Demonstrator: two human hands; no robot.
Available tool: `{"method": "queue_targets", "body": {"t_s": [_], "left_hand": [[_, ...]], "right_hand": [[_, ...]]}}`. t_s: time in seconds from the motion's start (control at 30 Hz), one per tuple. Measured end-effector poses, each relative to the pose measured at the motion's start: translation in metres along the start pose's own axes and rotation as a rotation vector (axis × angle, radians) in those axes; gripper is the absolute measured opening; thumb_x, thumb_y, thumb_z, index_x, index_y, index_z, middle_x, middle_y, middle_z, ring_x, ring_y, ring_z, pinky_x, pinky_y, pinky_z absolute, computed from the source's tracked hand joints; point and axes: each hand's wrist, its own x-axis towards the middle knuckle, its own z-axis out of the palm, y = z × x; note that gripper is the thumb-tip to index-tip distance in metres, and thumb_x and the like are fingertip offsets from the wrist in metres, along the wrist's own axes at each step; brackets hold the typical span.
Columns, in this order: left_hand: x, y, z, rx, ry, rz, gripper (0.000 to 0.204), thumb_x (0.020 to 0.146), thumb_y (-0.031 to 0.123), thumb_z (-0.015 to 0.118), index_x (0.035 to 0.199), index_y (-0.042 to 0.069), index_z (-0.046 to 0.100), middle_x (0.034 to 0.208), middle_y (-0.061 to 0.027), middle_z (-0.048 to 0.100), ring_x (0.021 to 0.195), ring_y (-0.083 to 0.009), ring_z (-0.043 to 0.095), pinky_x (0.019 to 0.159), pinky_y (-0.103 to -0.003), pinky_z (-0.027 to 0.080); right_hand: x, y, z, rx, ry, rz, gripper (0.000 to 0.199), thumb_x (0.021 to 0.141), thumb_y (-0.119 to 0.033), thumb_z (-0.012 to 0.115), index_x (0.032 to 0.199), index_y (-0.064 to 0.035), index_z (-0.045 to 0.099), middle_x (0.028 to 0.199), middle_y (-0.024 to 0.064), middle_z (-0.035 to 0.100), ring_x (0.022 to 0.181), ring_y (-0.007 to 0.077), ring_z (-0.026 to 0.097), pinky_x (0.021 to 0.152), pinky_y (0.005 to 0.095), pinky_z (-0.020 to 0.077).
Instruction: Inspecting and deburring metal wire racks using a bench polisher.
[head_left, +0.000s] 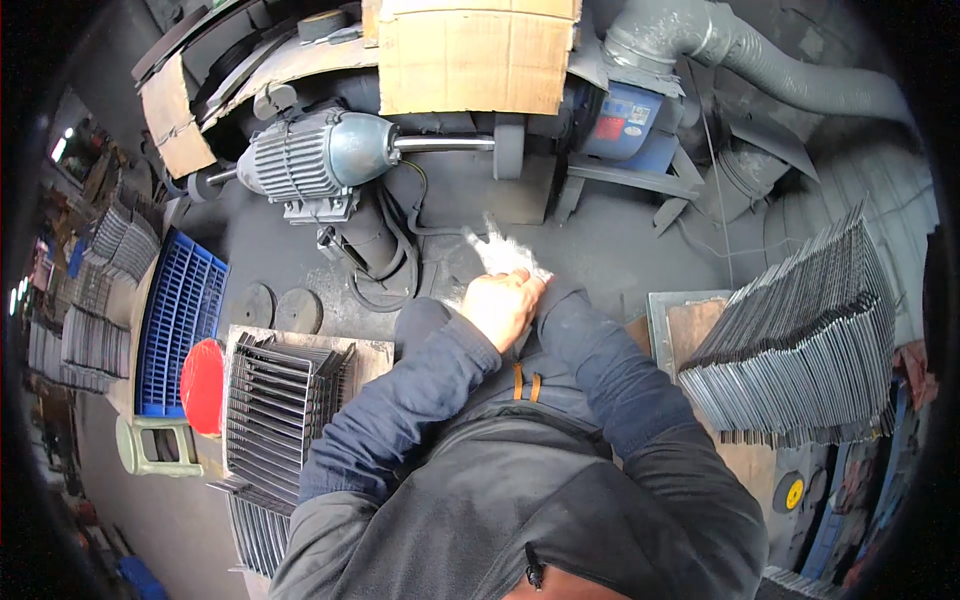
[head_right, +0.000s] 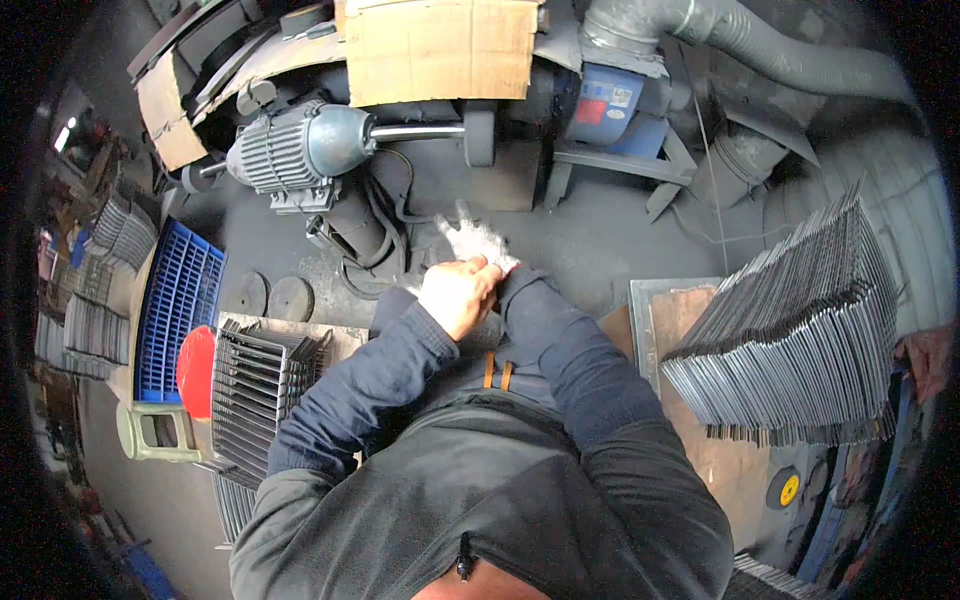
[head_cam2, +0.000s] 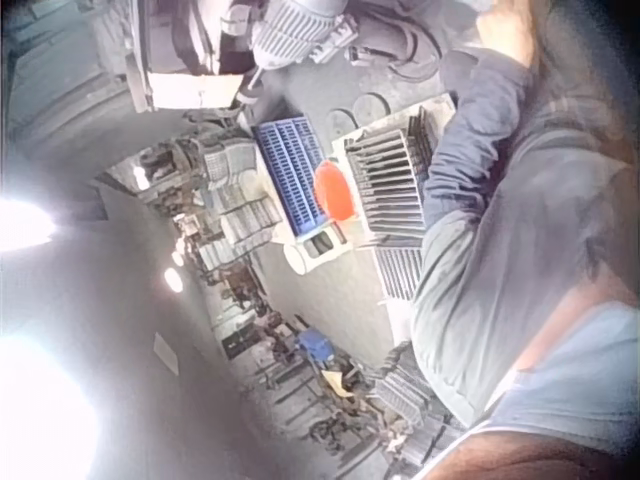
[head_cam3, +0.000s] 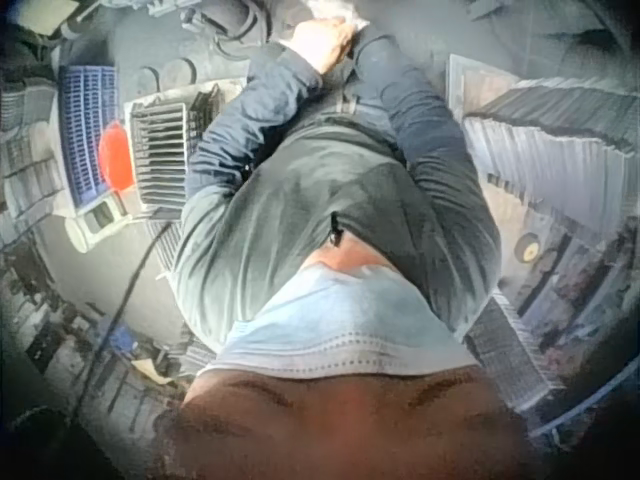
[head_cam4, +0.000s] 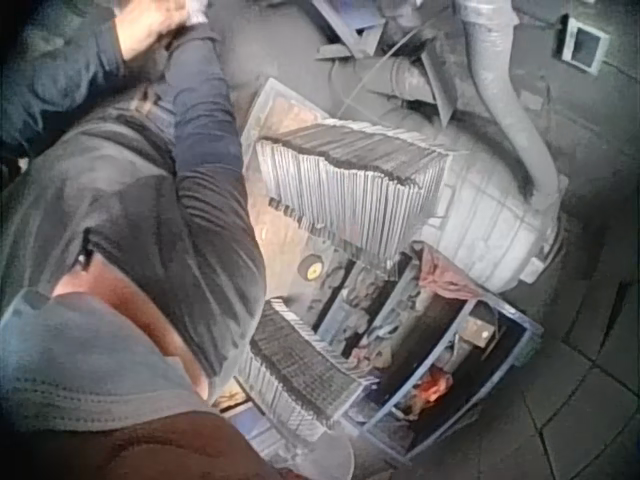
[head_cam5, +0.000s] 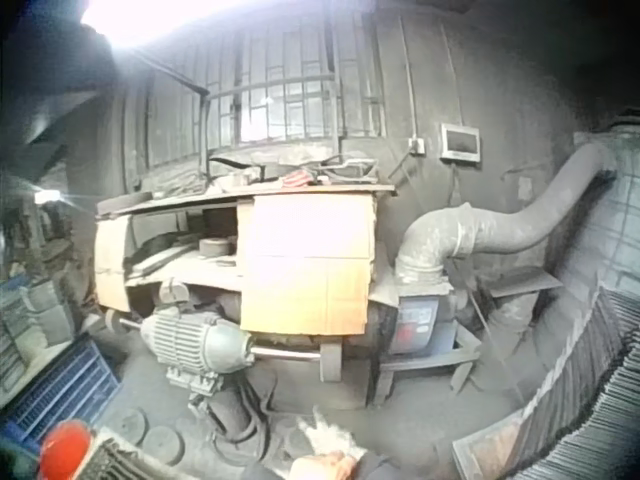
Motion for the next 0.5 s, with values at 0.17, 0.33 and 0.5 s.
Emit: {"method": "queue_targets", "body": {"t_s": [0.17, 0.33, 0.5], "left_hand": [[0.018, -0.001, 0.006, -0.6, 0.021, -0.223, 0.018, 0.087, 0.009, 0.079, 0.099, 0.005, 0.067, 0.084, -0.0068, 0.066, 0.063, -0.0208, 0.068, 0.057, -0.035, 0.054], [0.004, -0.039, 0.001, -1.394, 0.531, -0.873, 0.026, 0.096, 0.001, 0.072, 0.119, 0.002, 0.061, 0.084, 0.0, 0.064, 0.055, -0.0064, 0.053, 0.051, -0.022, 0.044], [-0.006, -0.056, 0.02, -1.456, 0.639, -0.819, 0.027, 0.098, -0.002, 0.058, 0.124, 0.003, 0.062, 0.095, -0.0018, 0.064, 0.074, -0.0073, 0.057, 0.067, -0.022, 0.047]], "right_hand": [[-0.008, 0.052, 0.088, 1.227, 0.001, 0.119, 0.051, 0.098, -0.02, 0.063, 0.148, -0.0139, 0.058, 0.129, 0.0173, 0.066, 0.113, 0.0283, 0.067, 0.09, 0.0442, 0.0579], [-0.036, 0.029, 0.034, 0.954, 0.417, 0.271, 0.058, 0.096, -0.011, 0.073, 0.149, -0.0034, 0.052, 0.136, 0.0154, 0.065, 0.122, 0.0274, 0.065, 0.111, 0.0395, 0.0501], [-0.105, -0.002, -0.053, 1.635, 0.672, 0.604, 0.033, 0.101, -0.003, 0.069, 0.133, 0.0009, 0.059, 0.123, 0.0118, 0.07, 0.111, 0.019, 0.066, 0.1, 0.0338, 0.0532]]}}
